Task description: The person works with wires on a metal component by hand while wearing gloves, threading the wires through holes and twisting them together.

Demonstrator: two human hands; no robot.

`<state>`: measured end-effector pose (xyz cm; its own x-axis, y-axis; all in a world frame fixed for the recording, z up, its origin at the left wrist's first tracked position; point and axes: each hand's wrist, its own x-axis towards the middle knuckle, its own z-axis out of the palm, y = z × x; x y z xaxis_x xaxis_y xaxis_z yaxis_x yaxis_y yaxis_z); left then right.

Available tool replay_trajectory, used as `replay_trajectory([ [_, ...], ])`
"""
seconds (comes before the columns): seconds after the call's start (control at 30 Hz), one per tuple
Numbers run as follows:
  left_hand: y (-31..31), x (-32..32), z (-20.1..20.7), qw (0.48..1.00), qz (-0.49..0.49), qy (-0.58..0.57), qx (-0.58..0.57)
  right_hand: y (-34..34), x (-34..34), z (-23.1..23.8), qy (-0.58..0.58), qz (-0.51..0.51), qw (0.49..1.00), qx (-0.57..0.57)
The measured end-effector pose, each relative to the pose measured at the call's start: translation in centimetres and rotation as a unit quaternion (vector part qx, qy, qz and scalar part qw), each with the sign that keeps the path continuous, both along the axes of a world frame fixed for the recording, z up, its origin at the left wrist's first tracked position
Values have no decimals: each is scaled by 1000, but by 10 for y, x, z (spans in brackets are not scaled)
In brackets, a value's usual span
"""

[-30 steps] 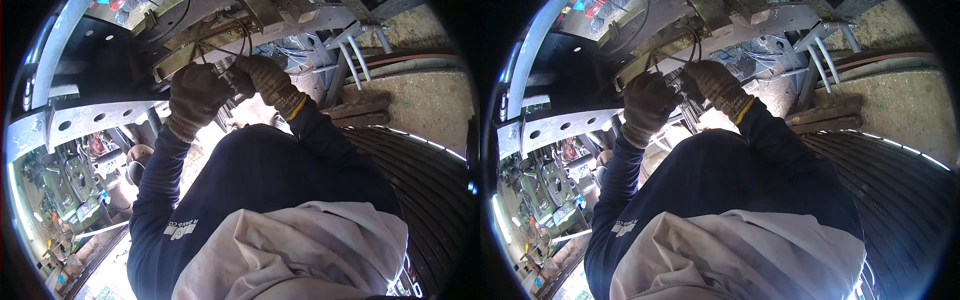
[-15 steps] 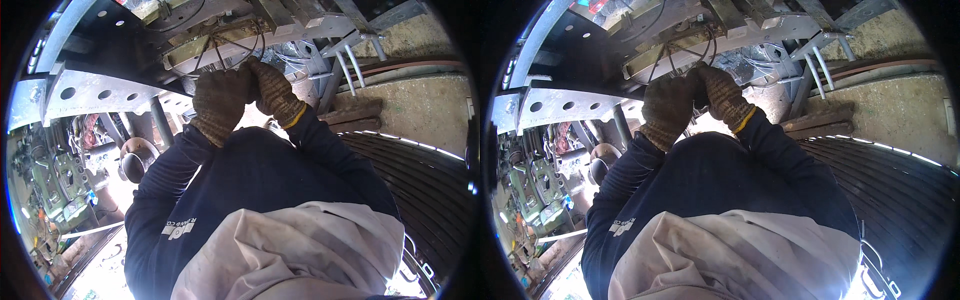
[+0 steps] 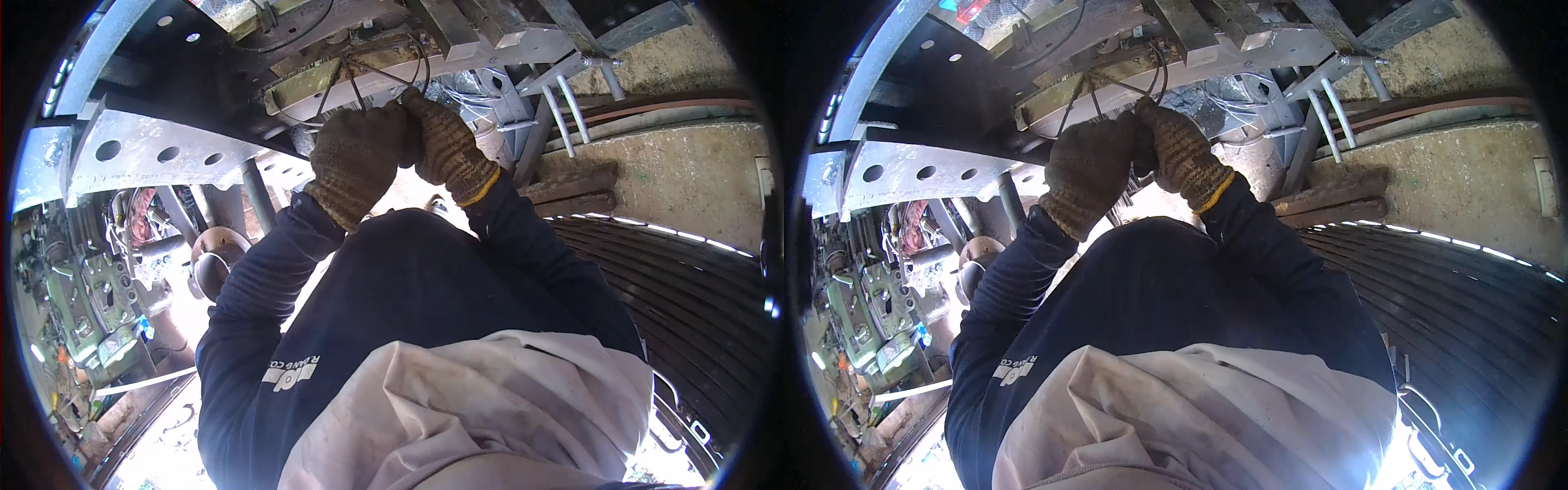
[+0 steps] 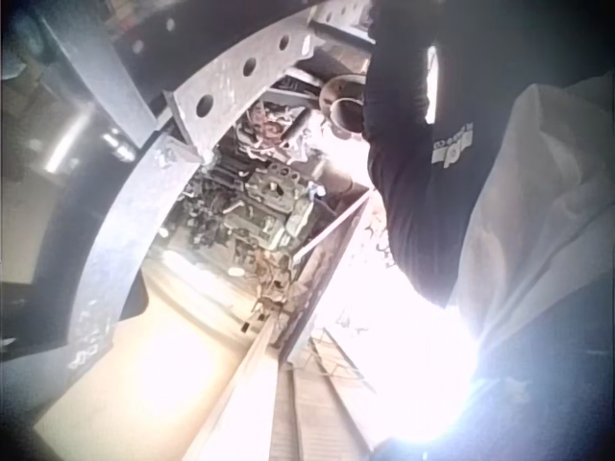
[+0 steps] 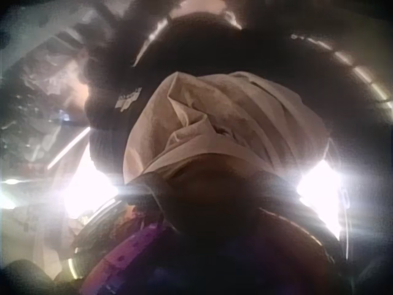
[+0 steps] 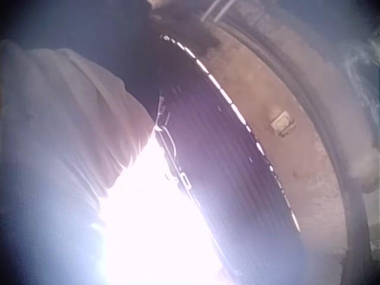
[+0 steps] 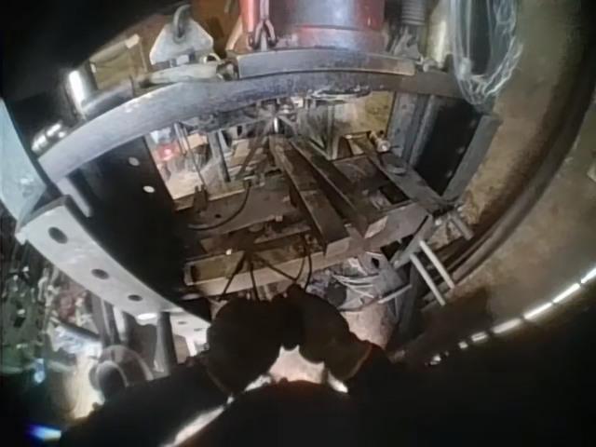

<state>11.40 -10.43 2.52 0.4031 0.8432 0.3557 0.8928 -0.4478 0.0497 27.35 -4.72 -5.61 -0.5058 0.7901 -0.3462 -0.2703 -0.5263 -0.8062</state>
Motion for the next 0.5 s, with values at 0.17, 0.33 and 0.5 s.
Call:
replay_trajectory([
  [0.17,10,-11,2,998,-3,25,-63,-4,4,-3,-289,-48,751,591],
  [0.33,26,-35,-4,995,-77,20,64,11,2,-11,-13,-10,997,70],
  [0.5,28,-32,-6,998,-45,29,27,19,13,-30,-302,33,826,475],
])
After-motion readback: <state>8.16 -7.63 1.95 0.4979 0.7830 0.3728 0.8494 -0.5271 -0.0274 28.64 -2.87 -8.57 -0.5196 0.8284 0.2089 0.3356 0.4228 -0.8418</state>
